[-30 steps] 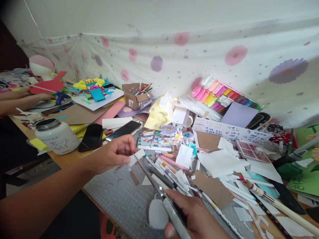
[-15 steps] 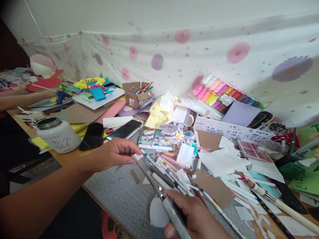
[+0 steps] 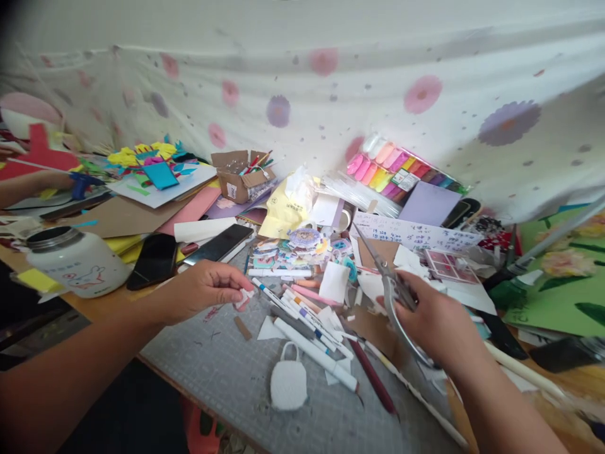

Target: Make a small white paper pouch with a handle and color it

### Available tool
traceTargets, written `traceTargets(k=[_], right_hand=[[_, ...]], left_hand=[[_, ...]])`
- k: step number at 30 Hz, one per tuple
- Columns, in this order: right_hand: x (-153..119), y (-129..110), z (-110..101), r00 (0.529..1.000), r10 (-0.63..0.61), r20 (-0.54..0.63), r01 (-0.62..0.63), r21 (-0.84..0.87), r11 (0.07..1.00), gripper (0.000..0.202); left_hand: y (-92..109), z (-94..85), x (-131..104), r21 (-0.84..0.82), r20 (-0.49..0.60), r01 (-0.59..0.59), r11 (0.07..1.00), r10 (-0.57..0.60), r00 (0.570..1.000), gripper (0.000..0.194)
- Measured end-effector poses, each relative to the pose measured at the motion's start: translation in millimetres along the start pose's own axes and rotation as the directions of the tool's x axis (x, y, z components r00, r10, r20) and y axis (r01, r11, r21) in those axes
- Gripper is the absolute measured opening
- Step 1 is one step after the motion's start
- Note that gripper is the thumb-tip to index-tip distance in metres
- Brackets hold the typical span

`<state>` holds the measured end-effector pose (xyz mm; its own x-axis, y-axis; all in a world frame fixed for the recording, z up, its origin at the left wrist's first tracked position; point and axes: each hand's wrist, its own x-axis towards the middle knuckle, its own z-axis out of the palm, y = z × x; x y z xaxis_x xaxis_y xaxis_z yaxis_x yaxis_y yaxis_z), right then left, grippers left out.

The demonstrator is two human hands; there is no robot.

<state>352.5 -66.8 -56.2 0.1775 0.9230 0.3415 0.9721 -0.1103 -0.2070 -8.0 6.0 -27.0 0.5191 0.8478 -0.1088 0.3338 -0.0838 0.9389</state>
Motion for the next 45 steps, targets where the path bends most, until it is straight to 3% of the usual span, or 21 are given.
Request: traceTargets(k=[1,3,8,11,13,16,17,19,20,21,24,29,33,37,39,42,45], right_hand=[[5.6,11.2,5.2,0.999,-0.009,-0.032,0.005,-0.126,0.992,0.047],[11.9,28.1,16.6,0.999,0.01,-0.039,-0.018,-0.193,0.981,0.043],[12.6,41.7,37.5,1.0,-0.015,-0.024,0.011,-0.179,0.984,0.044],[11.8,40.3,37.7,0.997,-0.073,-0.034,0.068,-0.145,0.987,0.041],[9.8,31.0,30.2,0.987,-0.122,-0.1,0.108,-0.136,0.985,0.037],[1.8,-7.8,10.1,0.96,-0.179,-0.216,0.177,-0.027,0.984,0.032],[-1.8,-27.7,3.2,0.955,-0.199,-0.221,0.237,0.161,0.958,0.027],[-8.5,-73.7,-6.9,0.936,-0.309,-0.172,0.347,0.292,0.891,0.021],[-10.7,-97.2,-8.9,0.903,-0.422,-0.08,0.418,0.39,0.821,0.021],[-11.8,-119.2,-8.6,0.888,-0.461,0.003,0.408,0.458,0.79,0.025],[-9.6,-167.4,4.9,0.898,-0.406,0.172,0.251,0.557,0.792,0.026],[-5.1,-188.4,35.7,0.923,-0.356,0.146,0.222,0.554,0.802,0.015],[-0.6,-166.9,35.4,0.936,-0.335,0.109,0.248,0.473,0.846,0.012],[15.8,-99.9,18.6,0.993,-0.119,-0.015,0.119,0.256,0.959,0.015],[23.9,-57.2,9.4,0.995,-0.006,-0.104,0.022,0.153,0.988,0.015],[28.6,-7.7,0.4,0.987,-0.005,-0.158,0.018,0.084,0.996,0.03],[22.5,4.0,0.0,0.974,0.009,-0.227,0.009,0.08,0.997,0.04]], left_hand=[[-0.7,0.2,0.6,0.02,-0.008,0.006,1.0,-0.005,1.0,0.006],[-1.9,1.1,1.4,0.045,-0.027,0.021,0.999,-0.02,0.999,0.002],[-3.8,6.1,0.2,-0.03,-0.068,0.055,0.998,-0.057,0.996,0.007],[-4.0,9.6,-0.8,-0.24,-0.101,0.025,0.97,-0.051,0.994,0.009],[-3.3,13.0,-1.2,-0.404,-0.113,-0.012,0.915,-0.037,0.993,0.009],[-0.3,20.5,-1.9,-0.589,-0.101,-0.057,0.806,-0.004,0.995,0.006],[1.2,23.6,-2.4,-0.647,-0.086,-0.064,0.759,0.01,0.996,0.006],[4.6,30.0,-4.1,-0.744,-0.052,-0.074,0.664,0.053,0.997,0.009],[6.3,33.2,-5.2,-0.771,-0.042,-0.082,0.631,0.078,0.996,0.011],[8.0,36.2,-6.4,-0.791,-0.042,-0.094,0.605,0.099,0.994,0.013],[11.1,44.0,-9.2,-0.827,-0.099,-0.148,0.543,0.119,0.988,0.018],[11.1,49.6,-10.2,-0.838,-0.183,-0.245,0.488,0.172,0.968,0.016],[14.9,40.6,-13.5,-0.84,-0.13,-0.213,0.5,0.196,0.972,0.015],[17.3,22.0,-16.5,-0.786,-0.182,-0.25,0.566,0.175,0.968,0.016],[14.8,15.4,-16.1,-0.673,-0.244,-0.292,0.679,0.169,0.955,0.013],[8.2,15.1,-14.5,-0.399,-0.27,-0.24,0.885,0.137,0.953,0.006],[3.1,24.6,-14.1,-0.192,-0.135,-0.093,0.977,0.068,0.989,0.006]])
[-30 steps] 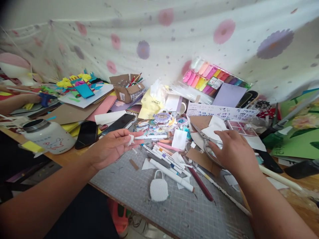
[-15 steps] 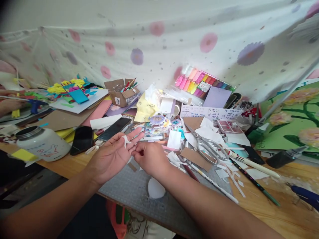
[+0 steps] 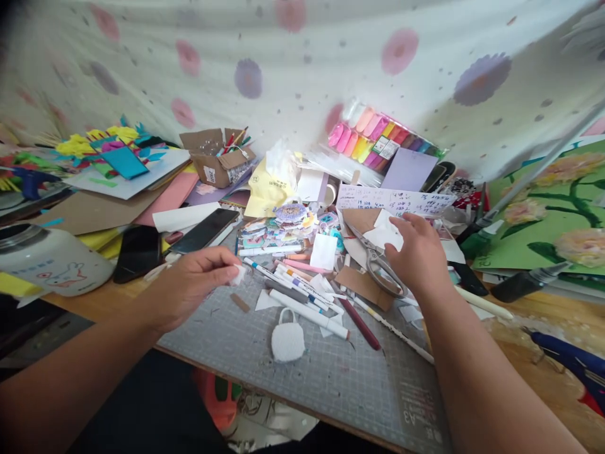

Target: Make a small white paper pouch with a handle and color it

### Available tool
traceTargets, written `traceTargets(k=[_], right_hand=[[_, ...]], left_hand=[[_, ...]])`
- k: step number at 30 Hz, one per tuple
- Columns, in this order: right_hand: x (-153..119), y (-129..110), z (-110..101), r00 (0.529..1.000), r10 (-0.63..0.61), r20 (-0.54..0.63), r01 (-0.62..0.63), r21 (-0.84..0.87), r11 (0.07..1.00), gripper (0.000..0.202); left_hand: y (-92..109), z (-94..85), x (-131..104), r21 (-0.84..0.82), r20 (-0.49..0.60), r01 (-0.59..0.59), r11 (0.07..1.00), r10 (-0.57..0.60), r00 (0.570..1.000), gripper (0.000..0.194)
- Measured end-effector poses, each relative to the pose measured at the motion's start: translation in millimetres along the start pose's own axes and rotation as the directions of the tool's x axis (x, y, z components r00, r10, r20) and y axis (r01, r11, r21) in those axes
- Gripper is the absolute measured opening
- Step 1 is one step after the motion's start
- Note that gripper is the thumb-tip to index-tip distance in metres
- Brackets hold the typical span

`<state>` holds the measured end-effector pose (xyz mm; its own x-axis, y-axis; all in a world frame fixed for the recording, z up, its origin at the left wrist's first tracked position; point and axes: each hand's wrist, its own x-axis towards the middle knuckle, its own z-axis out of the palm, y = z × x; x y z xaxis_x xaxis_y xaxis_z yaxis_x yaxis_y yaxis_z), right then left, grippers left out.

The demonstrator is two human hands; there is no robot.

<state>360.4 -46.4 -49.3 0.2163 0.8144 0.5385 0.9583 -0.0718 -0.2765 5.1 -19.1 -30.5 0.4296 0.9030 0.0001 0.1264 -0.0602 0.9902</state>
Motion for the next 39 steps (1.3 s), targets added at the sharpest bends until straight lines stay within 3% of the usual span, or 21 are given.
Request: traceTargets(k=[2,4,6,7,9,11,12,14,18,20,22,24,27,29,33,39], right_hand=[[-9.5,-13.0,1.9,0.999,0.033,-0.022,-0.032,0.024,0.999,0.033],[-22.0,-36.2,3.9,1.0,0.014,0.026,-0.017,0.095,0.995,0.025],[-35.5,-62.3,3.7,0.973,-0.172,0.156,0.126,0.269,0.955,0.018],[-41.8,-74.3,2.6,0.913,-0.339,0.225,0.236,0.386,0.892,0.017],[-52.4,-93.5,-0.6,0.719,-0.604,0.344,0.373,0.542,0.753,0.017],[-59.2,-104.9,-3.3,0.561,-0.703,0.437,0.42,0.582,0.696,0.02],[-61.3,-107.8,-3.8,0.519,-0.712,0.473,0.435,0.571,0.696,0.028],[-63.4,-109.8,-2.8,0.489,-0.704,0.515,0.468,0.527,0.71,0.048],[-64.4,-107.4,2.6,0.482,-0.688,0.543,0.506,0.468,0.724,0.046],[-64.2,-106.3,3.6,0.49,-0.691,0.531,0.481,0.497,0.722,0.04],[-63.7,-105.5,3.0,0.527,-0.692,0.493,0.43,0.548,0.718,0.038],[-63.2,-104.5,1.9,0.606,-0.67,0.427,0.384,0.581,0.718,0.041],[-63.6,-103.7,1.9,0.717,-0.619,0.32,0.392,0.549,0.738,0.043],[-65.1,-104.7,3.4,0.75,-0.598,0.282,0.419,0.498,0.759,0.041],[-70.4,-110.6,7.5,0.786,-0.555,0.272,0.415,0.432,0.801,0.038],[-64.9,-109.7,0.2,0.794,-0.591,0.142,0.449,0.517,0.728,0.061]], left_hand=[[-3.4,7.0,-1.4,0.236,0.127,0.029,0.971,-0.06,0.99,0.011],[-6.7,12.7,-2.4,0.483,0.229,-0.015,0.875,-0.109,0.967,0.014],[-10.2,16.4,-2.8,0.609,0.285,-0.063,0.79,-0.144,0.948,0.018],[-11.9,17.6,-2.8,0.632,0.301,-0.076,0.772,-0.154,0.941,0.021],[-14.4,19.3,-2.6,0.657,0.318,-0.086,0.749,-0.172,0.932,0.026],[-15.1,20.3,-2.5,0.696,0.328,-0.111,0.709,-0.176,0.928,0.031],[-14.7,20.5,-2.5,0.712,0.33,-0.123,0.691,-0.175,0.928,0.032],[-12.6,19.6,-2.4,0.76,0.337,-0.164,0.629,-0.165,0.927,0.034],[-4.8,8.1,0.5,0.879,0.352,-0.278,0.388,-0.135,0.926,0.034],[0.7,-2.0,3.3,0.888,0.333,-0.284,0.361,-0.081,0.939,0.032],[6.3,-11.0,5.2,0.85,0.284,-0.253,0.463,0.002,0.959,0.029],[10.3,-13.8,4.2,0.726,0.225,-0.189,0.662,0.03,0.974,0.028],[10.0,-0.9,-2.9,0.409,0.191,-0.013,0.912,-0.072,0.979,0.025],[5.5,15.9,-8.4,0.285,0.23,0.067,0.956,-0.136,0.964,0.022],[-4.9,44.8,-12.6,0.224,0.263,0.086,0.971,-0.145,0.954,0.024],[-13.0,47.4,-9.7,0.219,0.108,0.132,0.967,-0.158,0.981,0.018]])
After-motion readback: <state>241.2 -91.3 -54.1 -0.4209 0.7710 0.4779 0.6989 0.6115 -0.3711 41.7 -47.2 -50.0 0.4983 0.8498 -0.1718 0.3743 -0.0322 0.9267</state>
